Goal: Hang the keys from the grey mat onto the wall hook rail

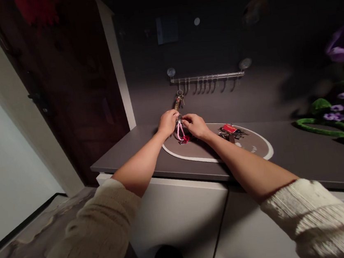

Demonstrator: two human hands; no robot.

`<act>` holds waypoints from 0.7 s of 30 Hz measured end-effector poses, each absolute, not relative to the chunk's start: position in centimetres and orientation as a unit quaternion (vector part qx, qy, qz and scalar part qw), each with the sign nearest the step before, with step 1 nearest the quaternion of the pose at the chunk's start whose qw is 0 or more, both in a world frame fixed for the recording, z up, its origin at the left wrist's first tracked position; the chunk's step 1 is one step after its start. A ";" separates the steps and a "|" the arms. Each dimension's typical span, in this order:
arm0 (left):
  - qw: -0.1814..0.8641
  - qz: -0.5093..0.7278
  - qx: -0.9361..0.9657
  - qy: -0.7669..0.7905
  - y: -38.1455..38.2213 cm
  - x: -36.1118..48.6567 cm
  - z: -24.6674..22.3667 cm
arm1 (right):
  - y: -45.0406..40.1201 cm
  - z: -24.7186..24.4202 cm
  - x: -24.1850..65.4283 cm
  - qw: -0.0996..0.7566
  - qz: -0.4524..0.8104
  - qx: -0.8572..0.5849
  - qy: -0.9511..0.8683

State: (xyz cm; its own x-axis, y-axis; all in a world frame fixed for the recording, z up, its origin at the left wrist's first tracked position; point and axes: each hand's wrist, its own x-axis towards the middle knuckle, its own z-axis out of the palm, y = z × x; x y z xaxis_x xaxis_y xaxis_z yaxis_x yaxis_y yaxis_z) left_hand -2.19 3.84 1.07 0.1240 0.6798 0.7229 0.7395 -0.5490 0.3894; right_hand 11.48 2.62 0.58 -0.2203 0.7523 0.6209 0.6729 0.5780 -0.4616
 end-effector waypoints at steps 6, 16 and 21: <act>-0.021 -0.516 -0.723 -0.459 3.6 -1.9 1.1 | 2.8 0.6 11.4 0.476 0.088 -0.438 -0.758; -0.056 -0.562 -0.707 -0.425 3.4 -1.6 0.9 | 3.7 0.2 11.5 0.561 0.279 -0.365 -0.688; -0.010 -0.561 -0.705 -0.435 3.5 -1.6 0.6 | 3.3 0.3 11.6 0.587 0.311 -0.340 -0.666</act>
